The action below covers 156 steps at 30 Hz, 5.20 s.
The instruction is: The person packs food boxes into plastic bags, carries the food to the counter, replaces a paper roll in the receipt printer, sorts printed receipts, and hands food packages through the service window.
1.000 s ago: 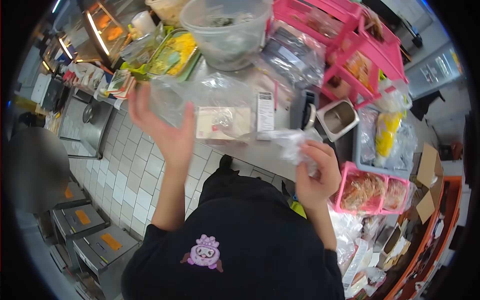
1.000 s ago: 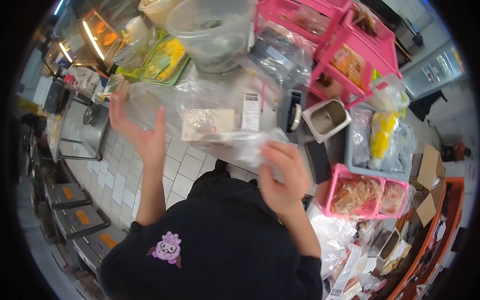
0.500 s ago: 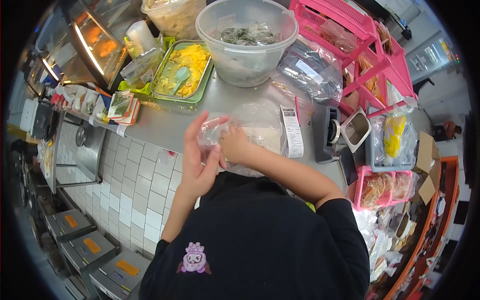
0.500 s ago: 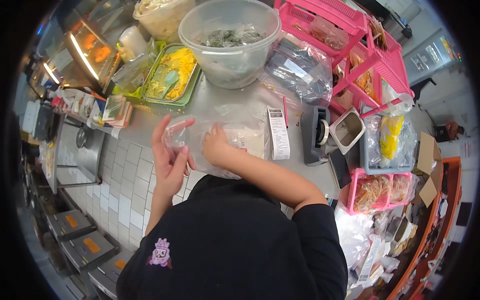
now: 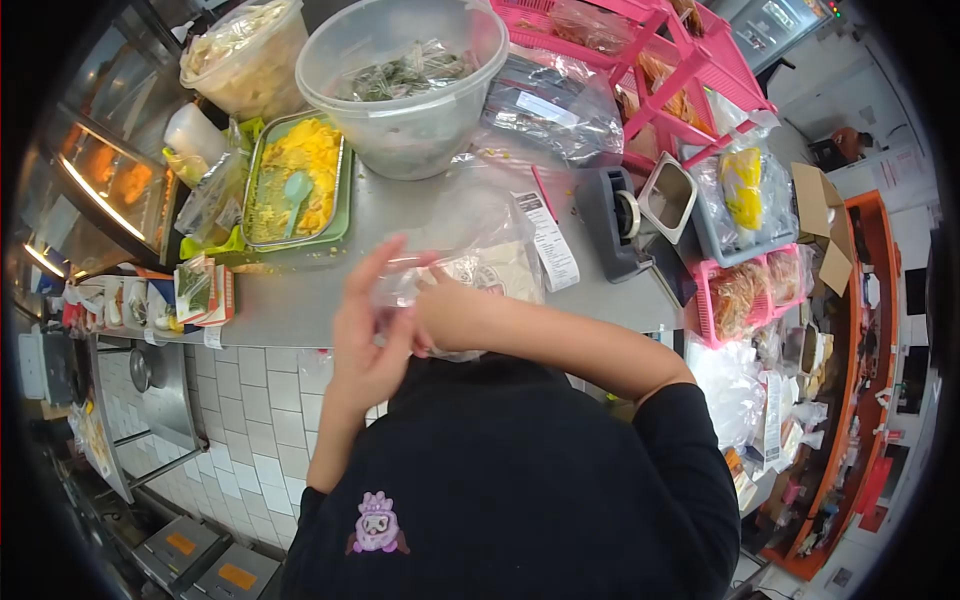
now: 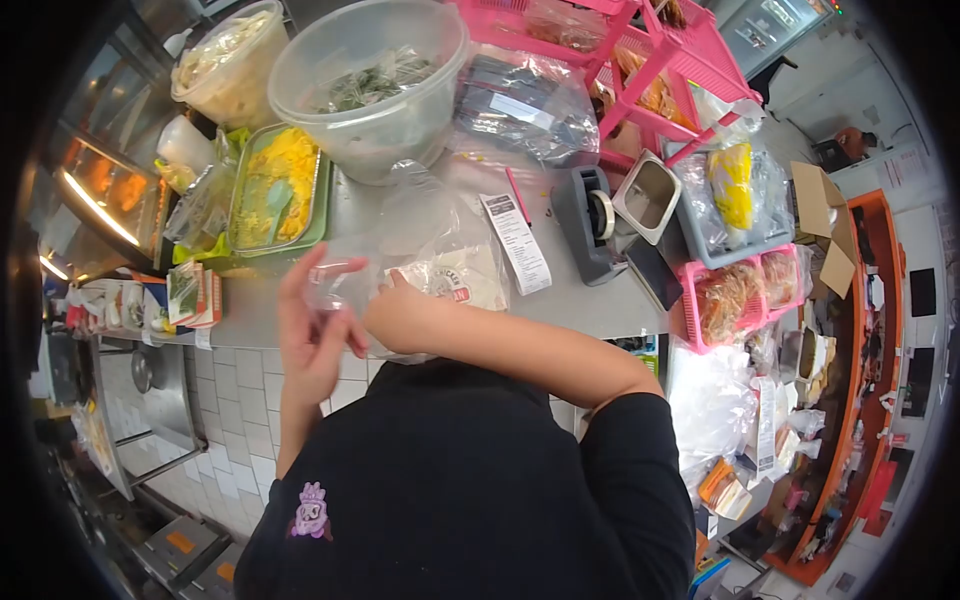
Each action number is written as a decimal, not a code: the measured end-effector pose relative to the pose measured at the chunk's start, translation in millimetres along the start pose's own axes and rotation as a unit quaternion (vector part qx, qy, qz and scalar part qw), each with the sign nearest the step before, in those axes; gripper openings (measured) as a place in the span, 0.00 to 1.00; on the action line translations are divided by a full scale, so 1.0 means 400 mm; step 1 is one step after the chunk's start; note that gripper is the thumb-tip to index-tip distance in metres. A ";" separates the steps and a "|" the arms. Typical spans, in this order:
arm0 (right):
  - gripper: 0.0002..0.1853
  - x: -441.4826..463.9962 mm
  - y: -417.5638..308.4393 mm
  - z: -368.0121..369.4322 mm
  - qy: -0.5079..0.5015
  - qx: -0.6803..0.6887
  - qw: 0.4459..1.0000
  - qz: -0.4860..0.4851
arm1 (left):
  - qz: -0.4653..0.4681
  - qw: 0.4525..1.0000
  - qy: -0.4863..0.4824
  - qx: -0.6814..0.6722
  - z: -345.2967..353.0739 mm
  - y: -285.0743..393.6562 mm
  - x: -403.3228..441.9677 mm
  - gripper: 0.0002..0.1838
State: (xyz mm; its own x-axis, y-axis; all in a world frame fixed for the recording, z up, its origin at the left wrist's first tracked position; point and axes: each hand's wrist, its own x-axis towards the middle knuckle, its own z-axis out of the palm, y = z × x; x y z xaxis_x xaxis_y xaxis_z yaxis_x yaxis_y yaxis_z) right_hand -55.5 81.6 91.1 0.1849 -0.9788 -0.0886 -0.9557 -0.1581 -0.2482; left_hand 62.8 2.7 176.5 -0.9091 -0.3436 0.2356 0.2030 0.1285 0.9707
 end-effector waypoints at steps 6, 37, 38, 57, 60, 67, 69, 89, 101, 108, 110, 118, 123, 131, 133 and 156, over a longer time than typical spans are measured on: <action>0.09 0.005 0.054 0.009 -0.030 0.062 0.997 -0.034 | -0.032 0.995 0.074 -0.058 0.003 0.004 0.013 0.27; 0.15 -0.398 0.093 -0.309 0.221 -0.032 0.973 0.050 | -0.144 0.986 0.003 0.088 0.259 -0.135 0.073 0.23; 0.18 -0.421 0.113 -0.290 0.256 0.035 0.956 0.141 | -0.136 0.972 0.060 0.182 0.273 -0.142 0.087 0.23; 0.20 -0.173 0.164 0.170 0.403 0.288 0.854 0.157 | -0.052 0.933 0.075 0.347 0.018 0.057 -0.004 0.40; 0.13 -0.208 0.162 0.195 0.292 0.487 0.821 0.056 | 0.008 0.906 0.020 0.422 -0.034 -0.288 -0.007 0.52; 0.25 -0.214 0.131 0.177 0.442 0.370 0.755 0.313 | -0.126 0.897 -0.120 0.405 0.046 -0.404 0.053 0.26; 0.26 -0.213 0.186 0.255 0.382 0.309 0.812 0.314 | -0.124 0.911 -0.091 0.382 0.080 -0.328 0.051 0.22; 0.17 -0.190 0.071 0.157 0.319 0.273 0.895 0.148 | -0.084 0.983 0.116 -0.119 0.078 -0.455 -0.152 0.28; 0.06 -0.161 0.037 0.049 0.459 0.478 0.722 0.202 | -0.189 0.960 0.084 -0.189 0.012 -0.389 -0.094 0.28; 0.15 -0.140 0.074 -0.096 0.376 0.359 0.835 0.181 | -0.201 0.605 -0.194 -0.745 0.141 -0.691 -0.093 0.35; 0.22 -0.146 0.116 -0.160 0.382 0.536 0.687 0.309 | -0.275 0.841 0.036 -0.465 0.184 -0.349 -0.038 0.39; 0.23 -0.198 0.142 -0.214 0.412 0.764 0.441 0.229 | 0.094 0.985 -0.030 0.142 0.183 -0.539 -0.014 0.44; 0.19 -0.198 0.041 -0.138 0.302 0.524 0.759 0.240 | -0.028 0.762 -0.095 -0.640 0.191 -0.513 -0.020 0.35; 0.21 -0.225 0.180 -0.145 0.451 0.765 0.400 0.224 | -0.196 0.974 -0.003 -0.114 0.185 -0.560 -0.063 0.43; 0.22 -0.229 0.177 -0.133 0.433 0.781 0.376 0.246 | -0.080 0.965 -0.139 0.208 0.166 -0.534 -0.056 0.48; 0.16 -0.084 0.070 0.101 0.426 0.446 0.755 0.225 | -0.140 0.971 0.194 0.014 0.316 -0.388 -0.173 0.60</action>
State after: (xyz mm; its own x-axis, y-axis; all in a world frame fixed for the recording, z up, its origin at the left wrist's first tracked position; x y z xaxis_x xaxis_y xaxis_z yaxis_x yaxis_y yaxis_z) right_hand -79.4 115.3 48.3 -0.6890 -0.6963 0.2012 -0.2744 -0.0062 -0.9616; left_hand 48.2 124.0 3.7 -0.7202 -0.6930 -0.0312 -0.0465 0.0034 0.9989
